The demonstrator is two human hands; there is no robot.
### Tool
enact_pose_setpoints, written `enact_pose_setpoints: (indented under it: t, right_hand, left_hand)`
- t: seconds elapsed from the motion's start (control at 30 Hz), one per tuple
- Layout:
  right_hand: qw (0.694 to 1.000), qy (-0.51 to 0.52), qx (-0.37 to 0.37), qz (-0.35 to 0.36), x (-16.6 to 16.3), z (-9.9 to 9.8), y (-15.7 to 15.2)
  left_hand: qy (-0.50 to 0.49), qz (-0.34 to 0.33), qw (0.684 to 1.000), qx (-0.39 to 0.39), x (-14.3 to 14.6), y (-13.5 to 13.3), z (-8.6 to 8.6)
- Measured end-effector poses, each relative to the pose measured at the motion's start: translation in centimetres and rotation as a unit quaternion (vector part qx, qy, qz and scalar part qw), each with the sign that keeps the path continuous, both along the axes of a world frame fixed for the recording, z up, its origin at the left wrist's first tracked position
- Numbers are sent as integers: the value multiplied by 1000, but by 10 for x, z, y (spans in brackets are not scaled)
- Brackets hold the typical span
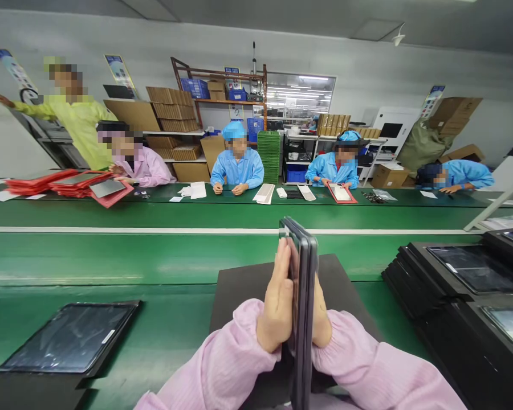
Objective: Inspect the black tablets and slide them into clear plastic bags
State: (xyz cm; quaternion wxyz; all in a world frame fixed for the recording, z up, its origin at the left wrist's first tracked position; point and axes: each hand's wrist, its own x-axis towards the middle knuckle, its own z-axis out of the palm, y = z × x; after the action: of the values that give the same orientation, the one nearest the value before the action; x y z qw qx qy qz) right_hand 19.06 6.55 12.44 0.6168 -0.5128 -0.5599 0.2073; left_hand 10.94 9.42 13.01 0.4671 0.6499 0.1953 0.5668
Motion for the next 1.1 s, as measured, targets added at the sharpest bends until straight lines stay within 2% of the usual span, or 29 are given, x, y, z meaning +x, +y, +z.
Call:
enact_pose_setpoints:
  t: [0.1,0.17,0.23,0.37,0.57,0.97,1.03,1.1]
  right_hand:
    - [998,45,-34,-3,-7,10,-13]
    - [994,77,-69,-22,-10,9,-18]
    - [992,88,-84,-25,-10,2,-21]
    - [991,99,-92,-17,-8,-7,-22]
    - [989,70,-119,-45,-8,-15,-19]
    - [964,177,-193,-51,-2,-14,-1]
    - [970,149,-188,-44,5,-14,3]
    - [987,43,-149,-31,20,-7,5]
  left_hand:
    - [5,-5,987,-161,1,-16,21]
    - [3,7,971,-237,2,-21,22]
    - [3,12,959,-282,2,-23,17]
    - [16,12,953,-301,3,-23,8]
    - [14,-1,950,-313,6,-22,6]
    - [18,17,921,-389,19,-6,5]
    - [16,17,918,-395,20,-3,1]
    - [3,13,921,-390,21,0,-4]
